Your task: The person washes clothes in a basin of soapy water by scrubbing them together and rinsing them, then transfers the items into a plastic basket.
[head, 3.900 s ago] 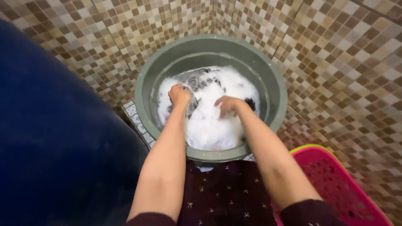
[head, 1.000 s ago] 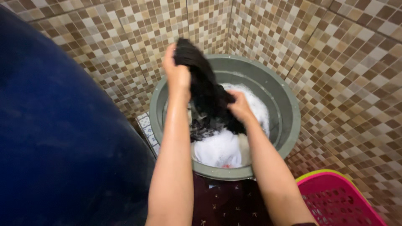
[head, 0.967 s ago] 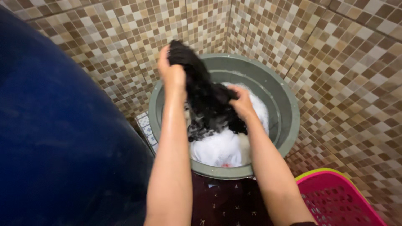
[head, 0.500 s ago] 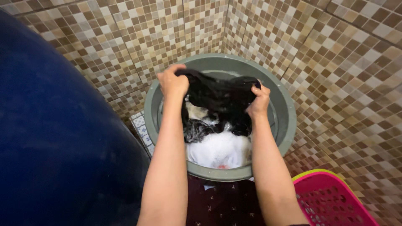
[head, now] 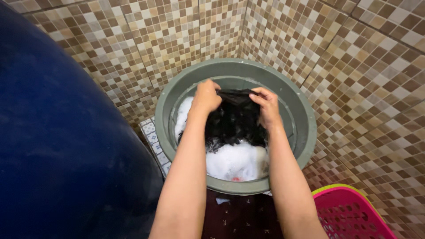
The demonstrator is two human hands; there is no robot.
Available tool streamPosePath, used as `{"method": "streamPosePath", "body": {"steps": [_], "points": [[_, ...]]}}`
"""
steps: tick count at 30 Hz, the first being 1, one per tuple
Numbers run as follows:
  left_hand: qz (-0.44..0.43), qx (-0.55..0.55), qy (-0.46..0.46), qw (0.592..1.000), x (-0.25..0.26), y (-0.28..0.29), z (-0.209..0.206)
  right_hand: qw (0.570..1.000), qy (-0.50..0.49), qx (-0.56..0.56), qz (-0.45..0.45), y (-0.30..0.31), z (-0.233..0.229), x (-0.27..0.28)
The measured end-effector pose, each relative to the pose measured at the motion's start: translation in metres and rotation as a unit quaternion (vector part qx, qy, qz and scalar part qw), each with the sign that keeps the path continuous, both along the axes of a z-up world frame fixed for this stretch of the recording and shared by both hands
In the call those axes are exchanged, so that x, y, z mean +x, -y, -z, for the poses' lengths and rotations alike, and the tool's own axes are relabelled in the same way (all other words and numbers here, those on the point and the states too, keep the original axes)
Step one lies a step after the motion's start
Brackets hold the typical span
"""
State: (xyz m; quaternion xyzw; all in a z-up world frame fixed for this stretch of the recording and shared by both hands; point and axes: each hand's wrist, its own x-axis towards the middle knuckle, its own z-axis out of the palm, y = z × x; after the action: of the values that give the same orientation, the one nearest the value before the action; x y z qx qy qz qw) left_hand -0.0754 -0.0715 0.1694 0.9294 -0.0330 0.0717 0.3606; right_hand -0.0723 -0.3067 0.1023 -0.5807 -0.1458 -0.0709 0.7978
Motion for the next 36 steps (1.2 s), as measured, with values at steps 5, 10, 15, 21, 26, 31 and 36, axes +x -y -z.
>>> {"method": "streamPosePath", "body": {"steps": [5, 10, 15, 21, 26, 31, 36], "points": [[-0.032, -0.096, 0.201, 0.974, 0.021, -0.008, 0.009, 0.996, 0.023, -0.077, 0.037, 0.002, 0.004, 0.004], [-0.074, -0.196, 0.205, 0.956, 0.021, -0.013, -0.007, 0.954, 0.037, -0.290, -0.058, -0.033, 0.001, -0.010], [-0.106, -0.218, 0.171, 0.955, -0.005, -0.020, -0.044, 0.950, 0.088, -0.300, 0.003, -0.049, 0.033, 0.011], [-0.071, -0.069, 0.004, 0.995, -0.037, -0.036, -0.073, 0.929, 0.123, -0.223, 0.267, -0.004, 0.000, -0.002], [-0.057, 0.023, -0.087, 0.994, -0.030, -0.030, -0.062, 0.895, 0.210, -0.200, 0.338, -0.018, -0.037, -0.029], [0.037, -0.323, -0.043, 0.945, -0.007, -0.036, -0.028, 0.998, 0.001, 0.054, 0.012, 0.006, -0.027, -0.016], [0.066, -0.473, -0.083, 0.875, 0.002, -0.036, -0.021, 0.989, 0.083, -0.042, 0.111, 0.004, -0.003, -0.001]]}}
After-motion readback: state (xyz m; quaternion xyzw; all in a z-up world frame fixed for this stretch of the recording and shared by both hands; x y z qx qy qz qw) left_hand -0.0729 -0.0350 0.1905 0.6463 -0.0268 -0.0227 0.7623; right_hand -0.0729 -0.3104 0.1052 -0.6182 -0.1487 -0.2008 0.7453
